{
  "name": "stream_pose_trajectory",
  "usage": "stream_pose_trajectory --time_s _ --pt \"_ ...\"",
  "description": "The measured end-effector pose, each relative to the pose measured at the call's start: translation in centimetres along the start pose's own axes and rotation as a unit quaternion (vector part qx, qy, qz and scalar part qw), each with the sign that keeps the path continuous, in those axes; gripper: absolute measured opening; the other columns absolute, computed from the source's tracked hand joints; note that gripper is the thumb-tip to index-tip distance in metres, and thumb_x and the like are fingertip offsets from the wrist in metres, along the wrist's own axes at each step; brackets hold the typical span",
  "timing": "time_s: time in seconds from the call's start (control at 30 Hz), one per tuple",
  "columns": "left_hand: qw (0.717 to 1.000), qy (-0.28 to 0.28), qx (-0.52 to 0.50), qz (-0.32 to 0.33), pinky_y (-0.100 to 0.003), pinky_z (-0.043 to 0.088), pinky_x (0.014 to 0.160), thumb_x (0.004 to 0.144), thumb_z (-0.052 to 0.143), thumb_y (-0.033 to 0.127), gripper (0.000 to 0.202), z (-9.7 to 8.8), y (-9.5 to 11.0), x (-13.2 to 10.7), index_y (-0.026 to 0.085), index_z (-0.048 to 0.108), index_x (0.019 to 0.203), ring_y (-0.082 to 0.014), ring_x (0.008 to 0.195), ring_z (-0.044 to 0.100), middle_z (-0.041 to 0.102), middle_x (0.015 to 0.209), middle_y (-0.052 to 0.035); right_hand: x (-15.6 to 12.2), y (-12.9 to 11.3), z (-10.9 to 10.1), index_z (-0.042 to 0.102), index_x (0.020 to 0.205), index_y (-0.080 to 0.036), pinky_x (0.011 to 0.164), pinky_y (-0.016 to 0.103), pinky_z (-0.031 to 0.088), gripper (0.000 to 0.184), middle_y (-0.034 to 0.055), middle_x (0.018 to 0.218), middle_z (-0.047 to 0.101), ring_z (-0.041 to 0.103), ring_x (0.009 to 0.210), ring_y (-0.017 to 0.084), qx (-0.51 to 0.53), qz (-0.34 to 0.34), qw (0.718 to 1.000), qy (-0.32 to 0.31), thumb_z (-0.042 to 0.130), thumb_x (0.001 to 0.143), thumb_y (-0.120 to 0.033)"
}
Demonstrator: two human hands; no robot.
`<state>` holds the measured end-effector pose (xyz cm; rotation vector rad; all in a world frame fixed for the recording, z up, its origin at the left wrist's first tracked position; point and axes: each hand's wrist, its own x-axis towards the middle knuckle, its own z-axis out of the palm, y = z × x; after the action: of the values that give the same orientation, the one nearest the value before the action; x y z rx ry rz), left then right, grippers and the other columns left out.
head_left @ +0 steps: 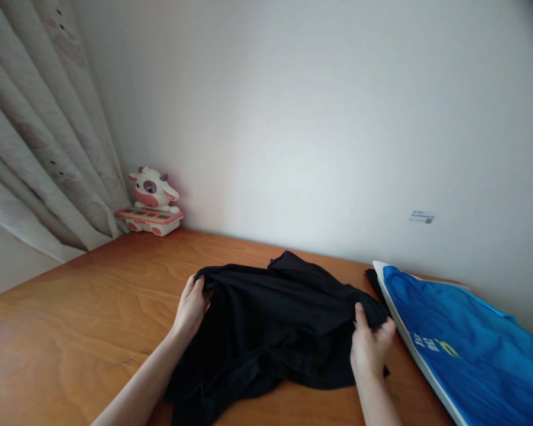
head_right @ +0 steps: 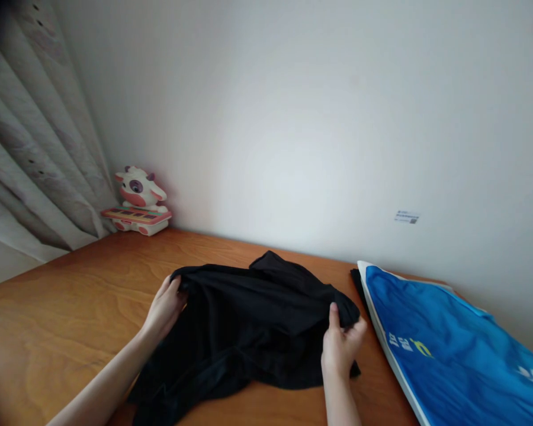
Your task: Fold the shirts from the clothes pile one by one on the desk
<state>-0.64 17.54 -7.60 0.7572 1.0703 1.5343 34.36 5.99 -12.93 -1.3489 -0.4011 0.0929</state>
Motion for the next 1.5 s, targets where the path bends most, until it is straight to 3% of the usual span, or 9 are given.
stream_pose_trajectory --time_s 0.2,0.33,0.47,0.57,0.73,0.83,0.97,1.17,1.5 --pt "0.993 0.109 -0.036 -0.013 -0.023 0.051 0.060 0.076 0.059 0.029 0.009 -1.7 1.0 1.9 0.023 0.062 0.081 -0.0159 0.070 0.064 0.067 0.077 0.0014 1.8 1.8 -1.6 0.054 0.105 -0.020 0.088 0.043 0.053 0.047 0.0081 0.100 0.065 0.065 0.096 0.028 -0.113 -0.045 0.992 0.040 0.066 0.074 -0.053" --pt "0.980 -0.007 0.168 0.102 -0.030 0.053 0.071 0.077 0.047 0.038 0.023 -3.0 0.4 2.3 0.021 0.063 0.075 -0.0228 0.080 0.066 0.069 0.075 -0.0020 1.3 1.2 -1.6 0.056 0.087 -0.022 0.097 0.051 0.046 0.035 0.0150 0.099 0.066 0.060 0.105 0.036 -0.204 -0.089 0.975 -0.024 0.064 0.070 -0.051" --pt "0.843 -0.185 0.479 0.158 -0.034 0.050 0.077 0.086 0.049 0.052 0.033 -2.2 0.3 0.0 0.024 0.066 0.080 -0.0281 0.086 0.069 0.074 0.080 -0.0031 0.7 0.5 -1.0 0.053 0.077 -0.025 0.091 0.047 0.047 0.038 0.0149 0.095 0.067 0.061 0.099 0.035 -0.248 -0.122 0.958 -0.075 0.059 0.073 -0.062" --pt "0.785 -0.214 0.549 0.193 -0.032 0.047 0.071 0.086 0.056 0.057 0.034 -1.2 0.9 -2.1 0.025 0.067 0.086 -0.0266 0.079 0.070 0.073 0.078 -0.0025 0.6 -0.5 -1.1 0.050 0.075 -0.026 0.088 0.046 0.047 0.035 0.0153 0.095 0.068 0.062 0.096 0.034 -0.232 -0.153 0.959 -0.058 0.055 0.079 -0.060" --pt "0.889 -0.089 0.384 0.233 -0.027 0.045 0.062 0.090 0.051 0.055 0.039 -1.3 1.8 -2.1 0.022 0.060 0.072 -0.0191 0.066 0.061 0.064 0.066 0.0000 0.8 -3.6 -2.4 0.047 0.081 -0.026 0.094 0.049 0.041 0.008 0.0183 0.111 0.066 0.059 0.111 0.035 -0.244 -0.304 0.916 0.094 0.055 0.082 -0.028" --pt "0.923 -0.028 0.323 0.209 -0.028 0.046 0.059 0.086 0.052 0.052 0.033 -1.9 1.3 -0.6 0.021 0.061 0.081 -0.0186 0.063 0.060 0.064 0.067 -0.0002 0.2 -4.9 -2.5 0.055 0.086 -0.023 0.097 0.053 0.035 0.009 0.0176 0.119 0.065 0.057 0.117 0.037 -0.339 -0.386 0.855 0.074 0.054 0.080 -0.016" --pt "0.893 -0.071 0.364 0.254 -0.035 0.054 0.079 0.074 0.059 0.039 0.044 -2.3 -0.2 0.7 0.019 0.061 0.113 -0.0236 0.088 0.069 0.073 0.095 -0.0060 -1.3 -4.7 -1.0 0.060 0.102 -0.021 0.098 0.048 0.039 0.015 0.0139 0.125 0.066 0.061 0.115 0.032 -0.354 -0.437 0.823 -0.079 0.050 0.090 -0.021" --pt "0.820 -0.272 0.448 0.231 -0.039 0.048 0.104 0.091 0.045 0.042 0.037 -1.7 -0.5 -0.5 0.023 0.071 0.112 -0.0257 0.117 0.065 0.072 0.122 -0.0092 -2.6 -1.3 0.3 0.057 0.129 -0.015 0.083 0.046 0.051 0.043 0.0197 0.125 0.068 0.066 0.109 0.034 -0.378 -0.363 0.810 -0.263 0.046 0.095 -0.039" --pt "0.761 -0.297 0.561 0.133 -0.032 0.051 0.073 0.088 0.052 0.049 0.032 0.2 0.9 -0.1 0.027 0.076 0.090 -0.0267 0.077 0.074 0.078 0.073 -0.0034 -2.3 -2.2 -0.3 0.070 0.116 -0.022 0.056 0.034 0.046 0.047 0.0112 0.086 0.077 0.073 0.070 0.028 -0.473 -0.248 0.790 -0.301 0.046 0.095 -0.057"
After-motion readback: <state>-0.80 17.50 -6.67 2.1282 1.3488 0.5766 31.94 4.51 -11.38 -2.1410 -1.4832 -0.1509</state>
